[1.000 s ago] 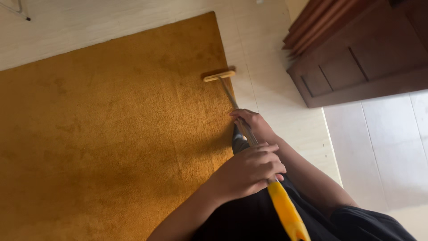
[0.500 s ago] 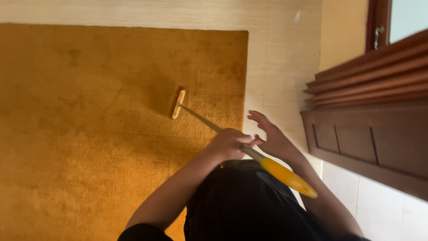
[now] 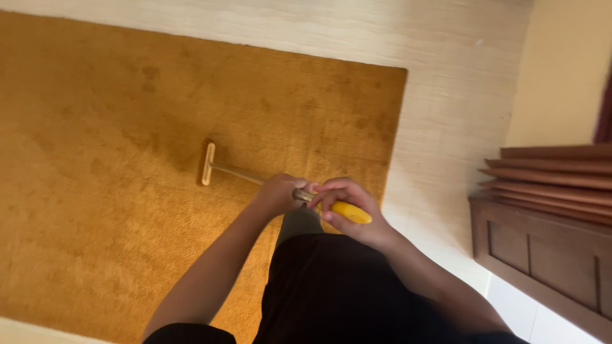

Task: The person sweeps a tiled floor and an orange rug using a brush on a long handle, moving the brush back and forth near walls and furniture.

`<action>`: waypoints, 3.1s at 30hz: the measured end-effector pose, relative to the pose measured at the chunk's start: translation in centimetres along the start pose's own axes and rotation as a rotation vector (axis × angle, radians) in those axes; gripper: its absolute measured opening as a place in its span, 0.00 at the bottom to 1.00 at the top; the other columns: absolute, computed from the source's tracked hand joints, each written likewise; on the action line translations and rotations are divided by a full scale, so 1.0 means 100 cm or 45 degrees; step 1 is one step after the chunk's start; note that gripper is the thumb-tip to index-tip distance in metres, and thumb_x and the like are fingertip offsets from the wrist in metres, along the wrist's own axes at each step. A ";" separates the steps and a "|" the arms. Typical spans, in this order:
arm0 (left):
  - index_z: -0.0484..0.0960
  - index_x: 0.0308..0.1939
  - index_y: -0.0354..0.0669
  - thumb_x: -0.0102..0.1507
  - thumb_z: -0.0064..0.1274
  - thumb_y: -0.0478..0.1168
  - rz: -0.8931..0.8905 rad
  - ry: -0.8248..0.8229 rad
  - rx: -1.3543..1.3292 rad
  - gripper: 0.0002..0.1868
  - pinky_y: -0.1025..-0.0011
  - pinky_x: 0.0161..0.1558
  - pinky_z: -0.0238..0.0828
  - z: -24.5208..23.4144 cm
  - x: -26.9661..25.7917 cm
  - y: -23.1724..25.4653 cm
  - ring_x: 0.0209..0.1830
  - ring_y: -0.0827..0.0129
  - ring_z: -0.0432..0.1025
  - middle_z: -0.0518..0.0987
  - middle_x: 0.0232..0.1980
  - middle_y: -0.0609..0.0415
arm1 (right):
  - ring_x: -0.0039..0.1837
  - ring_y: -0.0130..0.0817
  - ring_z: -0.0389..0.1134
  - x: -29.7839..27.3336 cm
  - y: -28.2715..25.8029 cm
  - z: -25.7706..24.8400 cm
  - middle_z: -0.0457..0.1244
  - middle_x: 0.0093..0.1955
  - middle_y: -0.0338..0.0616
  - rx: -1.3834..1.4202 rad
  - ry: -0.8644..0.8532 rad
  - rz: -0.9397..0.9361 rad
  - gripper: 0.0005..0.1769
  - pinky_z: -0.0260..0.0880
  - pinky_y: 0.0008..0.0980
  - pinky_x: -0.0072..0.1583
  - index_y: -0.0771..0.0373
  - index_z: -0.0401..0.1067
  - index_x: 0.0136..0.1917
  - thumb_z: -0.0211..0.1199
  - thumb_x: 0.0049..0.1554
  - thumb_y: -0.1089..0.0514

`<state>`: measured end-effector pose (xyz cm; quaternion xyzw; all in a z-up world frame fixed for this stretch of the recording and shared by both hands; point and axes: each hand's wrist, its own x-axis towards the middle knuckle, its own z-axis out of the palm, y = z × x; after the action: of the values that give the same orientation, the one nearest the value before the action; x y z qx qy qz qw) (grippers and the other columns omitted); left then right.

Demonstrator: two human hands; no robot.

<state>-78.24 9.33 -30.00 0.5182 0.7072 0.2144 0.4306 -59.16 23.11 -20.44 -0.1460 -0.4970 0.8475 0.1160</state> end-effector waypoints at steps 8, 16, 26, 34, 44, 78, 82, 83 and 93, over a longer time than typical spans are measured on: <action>0.79 0.25 0.47 0.64 0.61 0.50 -0.178 -0.012 0.202 0.17 0.63 0.32 0.70 -0.126 -0.010 -0.127 0.26 0.63 0.74 0.79 0.25 0.55 | 0.46 0.29 0.65 0.156 0.065 0.072 0.63 0.42 0.37 -0.128 -0.259 -0.291 0.04 0.69 0.37 0.69 0.61 0.68 0.46 0.59 0.65 0.63; 0.80 0.34 0.46 0.56 0.65 0.43 -0.286 0.112 0.026 0.10 0.63 0.46 0.71 -0.176 0.004 -0.212 0.40 0.64 0.74 0.80 0.38 0.54 | 0.44 0.29 0.62 0.246 0.059 0.078 0.61 0.42 0.40 -0.149 -0.202 -0.261 0.04 0.66 0.31 0.52 0.63 0.65 0.46 0.57 0.65 0.63; 0.74 0.25 0.43 0.63 0.62 0.53 -0.393 0.262 -0.044 0.22 0.62 0.39 0.68 -0.187 0.102 -0.243 0.33 0.62 0.70 0.75 0.30 0.52 | 0.41 0.32 0.58 0.330 0.023 0.009 0.59 0.38 0.40 0.083 -0.156 -0.340 0.09 0.65 0.40 0.54 0.64 0.65 0.47 0.52 0.69 0.60; 0.73 0.24 0.45 0.70 0.52 0.52 -0.373 0.092 0.083 0.23 0.60 0.36 0.68 -0.254 0.212 -0.256 0.28 0.61 0.69 0.73 0.27 0.53 | 0.42 0.31 0.64 0.428 -0.016 -0.059 0.61 0.38 0.36 0.152 -0.155 -0.395 0.11 0.67 0.40 0.54 0.64 0.65 0.55 0.57 0.68 0.54; 0.78 0.27 0.44 0.64 0.57 0.45 0.048 0.200 0.259 0.13 0.55 0.40 0.69 -0.359 0.320 -0.335 0.36 0.52 0.73 0.79 0.29 0.50 | 0.54 0.39 0.70 0.543 0.010 -0.084 0.63 0.43 0.40 -0.219 -0.119 -0.398 0.05 0.65 0.53 0.75 0.59 0.66 0.46 0.61 0.63 0.63; 0.83 0.36 0.49 0.68 0.51 0.50 -0.306 -0.641 0.390 0.13 0.72 0.36 0.76 -0.626 0.501 -0.455 0.29 0.74 0.71 0.78 0.31 0.57 | 0.46 0.36 0.66 0.822 0.024 -0.026 0.64 0.43 0.42 -0.282 0.478 -0.500 0.08 0.72 0.40 0.54 0.60 0.66 0.45 0.55 0.66 0.69; 0.85 0.31 0.45 0.67 0.55 0.56 -0.209 -0.549 0.713 0.20 0.68 0.39 0.73 -0.644 0.496 -0.520 0.34 0.68 0.69 0.76 0.33 0.52 | 0.48 0.34 0.71 0.863 0.081 -0.015 0.68 0.44 0.44 -0.251 0.475 -0.533 0.04 0.71 0.47 0.69 0.63 0.67 0.48 0.60 0.64 0.68; 0.85 0.30 0.43 0.70 0.52 0.57 -0.345 -0.545 0.598 0.24 0.66 0.42 0.71 -0.639 0.497 -0.530 0.34 0.67 0.70 0.77 0.32 0.52 | 0.47 0.35 0.70 0.869 0.085 -0.011 0.67 0.43 0.45 -0.318 0.431 -0.533 0.05 0.71 0.47 0.66 0.63 0.67 0.46 0.59 0.63 0.68; 0.84 0.41 0.43 0.68 0.50 0.52 -0.294 -0.521 -0.264 0.16 0.64 0.56 0.73 -0.563 0.509 -0.441 0.46 0.66 0.73 0.80 0.42 0.52 | 0.30 0.33 0.57 0.853 -0.033 0.014 0.56 0.28 0.39 -0.896 0.520 -0.145 0.17 0.56 0.35 0.35 0.59 0.59 0.30 0.63 0.54 0.69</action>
<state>-153.93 47.67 -52.49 0.4195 0.6339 0.1259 0.6374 -138.88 52.75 -28.17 -0.3142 -0.7305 0.5718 0.2018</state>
